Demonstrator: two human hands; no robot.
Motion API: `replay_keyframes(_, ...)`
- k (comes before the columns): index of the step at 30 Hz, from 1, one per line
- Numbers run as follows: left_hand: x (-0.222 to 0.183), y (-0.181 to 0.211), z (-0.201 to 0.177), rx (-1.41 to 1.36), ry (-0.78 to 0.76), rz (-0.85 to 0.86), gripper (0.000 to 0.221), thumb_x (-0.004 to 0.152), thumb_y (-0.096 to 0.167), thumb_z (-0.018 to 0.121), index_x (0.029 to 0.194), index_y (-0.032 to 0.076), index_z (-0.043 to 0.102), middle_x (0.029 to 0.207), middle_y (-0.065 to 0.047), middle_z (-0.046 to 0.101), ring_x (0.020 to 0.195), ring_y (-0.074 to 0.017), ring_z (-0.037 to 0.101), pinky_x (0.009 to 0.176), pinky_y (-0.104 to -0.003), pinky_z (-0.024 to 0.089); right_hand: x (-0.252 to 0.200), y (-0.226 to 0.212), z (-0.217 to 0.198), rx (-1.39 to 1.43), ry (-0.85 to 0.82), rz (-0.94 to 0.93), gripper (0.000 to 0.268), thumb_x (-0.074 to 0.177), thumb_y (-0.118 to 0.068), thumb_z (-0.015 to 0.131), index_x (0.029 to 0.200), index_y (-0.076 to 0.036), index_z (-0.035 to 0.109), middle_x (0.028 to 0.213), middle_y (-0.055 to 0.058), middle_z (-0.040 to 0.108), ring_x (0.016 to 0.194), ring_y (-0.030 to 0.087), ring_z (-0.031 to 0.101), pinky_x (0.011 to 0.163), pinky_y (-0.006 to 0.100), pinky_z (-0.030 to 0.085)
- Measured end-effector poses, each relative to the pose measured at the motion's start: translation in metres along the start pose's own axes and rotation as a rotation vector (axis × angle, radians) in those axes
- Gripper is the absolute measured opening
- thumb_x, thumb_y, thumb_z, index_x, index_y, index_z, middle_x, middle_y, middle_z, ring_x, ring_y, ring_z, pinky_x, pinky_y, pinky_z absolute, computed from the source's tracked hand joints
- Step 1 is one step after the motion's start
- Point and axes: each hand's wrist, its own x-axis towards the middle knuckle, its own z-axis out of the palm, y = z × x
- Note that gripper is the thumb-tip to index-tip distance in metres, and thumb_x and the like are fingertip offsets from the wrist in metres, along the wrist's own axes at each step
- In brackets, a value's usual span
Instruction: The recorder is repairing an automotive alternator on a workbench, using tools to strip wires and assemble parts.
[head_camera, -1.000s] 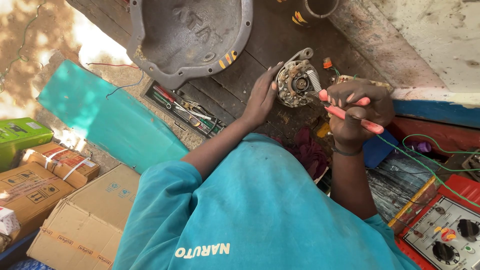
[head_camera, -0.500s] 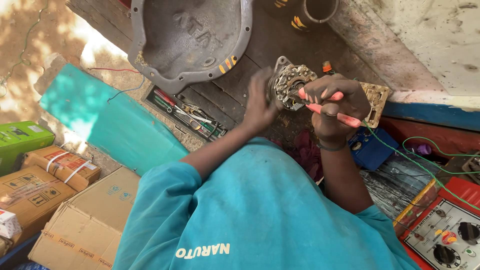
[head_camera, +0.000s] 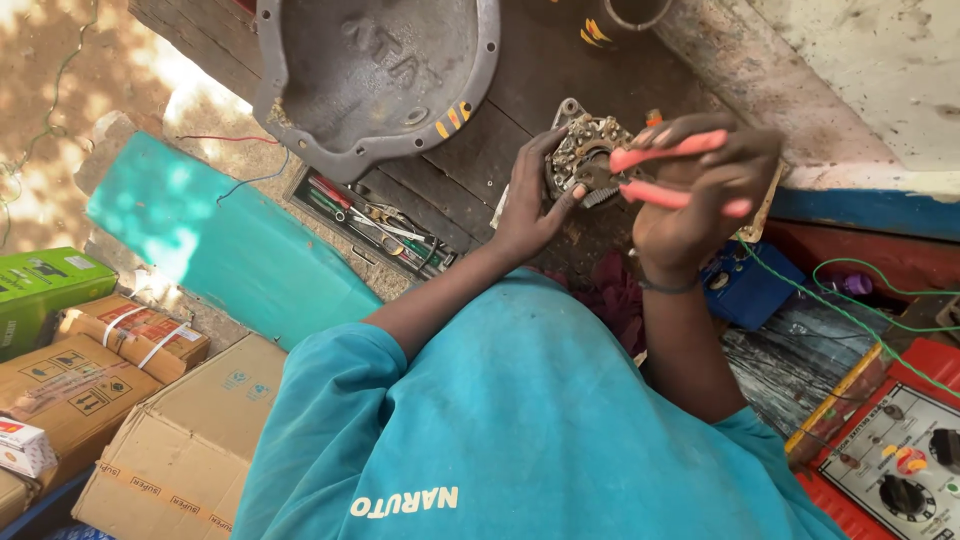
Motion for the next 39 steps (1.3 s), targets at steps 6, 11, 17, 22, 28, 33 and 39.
replay_keyframes(6,-0.003,-0.012,0.008,-0.002,0.031,-0.001,0.075,0.094,0.028,0.078,0.154,0.007,0.038,0.150,-0.018,0.046,0.145,-0.0352,0.045,0.125,-0.045,0.035,-0.006,0.030,-0.020,0.155,0.110,-0.007,0.049,0.109,-0.050,0.061,0.102,-0.005,0.044,0.103,0.009,0.050,0.093,0.028,0.065,0.087,0.049,0.062)
replay_keyframes(11,-0.003,-0.017,0.015,-0.021,0.045,-0.055,0.078,0.088,0.027,0.081,0.151,0.008,0.039,0.147,-0.017,0.046,0.142,-0.0350,0.045,0.123,-0.045,0.034,-0.003,0.033,-0.020,0.214,0.005,0.002,0.045,0.112,-0.044,0.060,0.105,-0.003,0.045,0.099,0.015,0.056,0.092,0.027,0.064,0.084,0.044,0.058)
replay_keyframes(17,0.003,-0.024,0.009,-0.146,-0.005,-0.097,0.077,0.088,0.028,0.079,0.152,0.009,0.040,0.148,-0.017,0.051,0.143,-0.0344,0.047,0.124,-0.047,0.035,-0.003,0.032,-0.015,0.328,-0.101,0.058,0.042,0.114,-0.042,0.057,0.107,-0.005,0.039,0.095,0.017,0.056,0.081,0.023,0.057,0.075,0.037,0.051)
replay_keyframes(22,-0.003,-0.024,-0.002,-0.188,-0.049,-0.065,0.078,0.091,0.034,0.080,0.155,0.010,0.043,0.156,-0.017,0.052,0.151,-0.0343,0.049,0.130,-0.048,0.037,-0.001,0.028,-0.004,0.272,-0.176,0.005,0.038,0.113,-0.030,0.059,0.099,-0.006,0.033,0.089,0.018,0.053,0.074,0.022,0.051,0.073,0.036,0.052)
replay_keyframes(28,-0.015,-0.034,0.011,-0.062,-0.018,0.032,0.106,0.087,0.051,0.078,0.162,0.005,0.018,0.164,-0.026,0.026,0.154,-0.0426,0.024,0.127,-0.049,0.021,-0.007,0.028,-0.001,0.273,-0.198,-0.035,0.050,0.110,-0.048,0.056,0.100,-0.003,0.035,0.090,0.021,0.054,0.075,0.022,0.054,0.071,0.037,0.055)
replay_keyframes(33,0.011,-0.075,0.024,-0.166,-0.142,-0.108,0.072,0.109,0.059,0.033,0.167,0.018,0.024,0.175,-0.019,0.025,0.165,-0.0409,0.016,0.133,-0.054,0.013,-0.006,0.035,-0.003,0.274,-0.190,-0.036,0.051,0.109,-0.050,0.057,0.100,-0.004,0.035,0.091,0.020,0.054,0.073,0.023,0.054,0.069,0.037,0.055)
replay_keyframes(39,0.060,-0.060,0.014,-0.170,-0.262,-0.212,0.086,0.103,0.066,0.000,0.155,0.018,0.048,0.156,-0.019,0.051,0.151,-0.0390,0.031,0.124,-0.057,0.006,0.012,0.048,-0.004,0.208,-0.214,-0.104,0.051,0.110,-0.048,0.057,0.100,-0.003,0.036,0.089,0.019,0.054,0.072,0.021,0.053,0.068,0.035,0.050)
